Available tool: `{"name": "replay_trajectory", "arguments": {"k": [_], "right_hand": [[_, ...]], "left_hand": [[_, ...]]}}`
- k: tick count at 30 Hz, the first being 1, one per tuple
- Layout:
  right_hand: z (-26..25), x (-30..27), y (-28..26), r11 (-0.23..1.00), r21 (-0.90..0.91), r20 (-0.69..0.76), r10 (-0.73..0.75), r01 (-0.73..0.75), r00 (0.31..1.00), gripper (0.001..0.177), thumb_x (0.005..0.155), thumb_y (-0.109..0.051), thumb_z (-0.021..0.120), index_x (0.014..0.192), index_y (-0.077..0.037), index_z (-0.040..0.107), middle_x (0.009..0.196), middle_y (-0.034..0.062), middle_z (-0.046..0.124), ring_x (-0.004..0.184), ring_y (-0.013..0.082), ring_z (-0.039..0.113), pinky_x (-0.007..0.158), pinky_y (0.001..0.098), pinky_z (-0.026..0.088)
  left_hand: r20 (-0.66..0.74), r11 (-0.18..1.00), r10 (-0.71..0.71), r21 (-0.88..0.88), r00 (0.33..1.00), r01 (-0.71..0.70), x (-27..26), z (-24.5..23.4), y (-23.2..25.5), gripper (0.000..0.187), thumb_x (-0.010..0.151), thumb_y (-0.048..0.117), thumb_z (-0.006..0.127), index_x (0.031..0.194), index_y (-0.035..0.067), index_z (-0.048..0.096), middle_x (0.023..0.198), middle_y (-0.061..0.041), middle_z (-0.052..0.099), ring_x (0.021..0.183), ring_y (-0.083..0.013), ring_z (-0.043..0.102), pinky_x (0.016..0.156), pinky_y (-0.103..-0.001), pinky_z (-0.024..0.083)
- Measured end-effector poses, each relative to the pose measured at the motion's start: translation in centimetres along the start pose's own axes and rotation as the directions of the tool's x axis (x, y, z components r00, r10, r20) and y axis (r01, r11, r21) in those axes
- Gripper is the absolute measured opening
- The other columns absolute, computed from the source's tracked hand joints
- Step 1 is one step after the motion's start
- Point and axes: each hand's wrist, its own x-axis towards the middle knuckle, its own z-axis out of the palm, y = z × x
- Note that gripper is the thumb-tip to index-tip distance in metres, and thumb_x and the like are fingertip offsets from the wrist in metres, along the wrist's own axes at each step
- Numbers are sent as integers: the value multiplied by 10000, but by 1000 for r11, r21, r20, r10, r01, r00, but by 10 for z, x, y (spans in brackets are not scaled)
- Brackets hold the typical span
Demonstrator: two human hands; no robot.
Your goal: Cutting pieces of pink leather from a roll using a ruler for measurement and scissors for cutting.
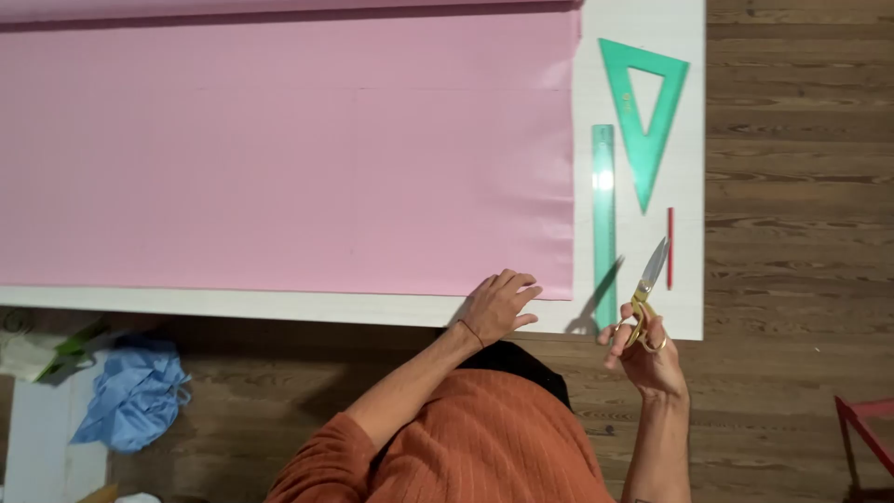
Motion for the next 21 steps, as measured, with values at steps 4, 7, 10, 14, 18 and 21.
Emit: {"name": "replay_trajectory", "arguments": {"k": [4, 7, 10, 14, 18, 21], "right_hand": [[67, 10, -6, 987, -108, 9, 121, -120, 993, 744, 878, -749, 476, 1091, -45, 590, 597, 118, 655, 804, 315, 715, 575, 434, 603], [95, 12, -4, 983, -8, 206, 179, -182, 962, 878, 840, -863, 284, 1027, -61, 590, 615, 145, 701, 813, 335, 712, 671, 384, 615], [98, 16, 2, 982, 57, 370, 147, -181, 917, 837, 908, -823, 242, 1052, -64, 567, 607, 137, 670, 779, 313, 674, 598, 348, 575], [86, 24, 0, 977, 63, 405, 162, -204, 900, 561, 1114, -569, 366, 1069, -48, 567, 495, 89, 564, 433, 191, 478, 393, 264, 424], [76, 42, -24, 960, -90, 335, 280, -265, 900, 308, 1110, -370, 480, 1018, -76, 494, 429, 40, 455, 368, 160, 374, 297, 249, 318], [64, 51, -47, 930, -213, 250, 349, -300, 903, 288, 1022, -329, 518, 1061, -43, 514, 409, 17, 404, 365, 153, 357, 258, 261, 283]], "left_hand": [[-139, 998, 45, 44, 989, -39, -17, 22, -27, 404, 796, 262, 766, 1127, 44, 688, 1153, -109, 669, 1066, -274, 628, 899, -415, 545], [-182, 988, 79, 148, 980, -52, -23, 39, -41, 193, 940, 139, 704, 1111, 51, 693, 1147, -66, 676, 1086, -230, 644, 930, -385, 567], [-218, 980, 103, 188, 971, -62, -23, 47, -46, 179, 949, 80, 667, 1119, 35, 700, 1124, -65, 686, 1055, -210, 654, 886, -351, 581], [-247, 974, 108, 222, 963, -52, -21, 77, -56, 222, 985, 56, 655, 1201, 29, 700, 1031, -76, 701, 963, -187, 659, 810, -332, 591], [-288, 946, 88, 323, 954, 10, -13, 99, -57, 343, 922, 98, 705, 1262, 46, 704, 1006, -61, 720, 888, -165, 650, 726, -318, 578], [-377, 951, -15, 280, 926, 129, 0, 81, -25, 332, 896, 151, 728, 1219, 82, 705, 1017, -18, 714, 939, -158, 662, 776, -322, 589]]}}
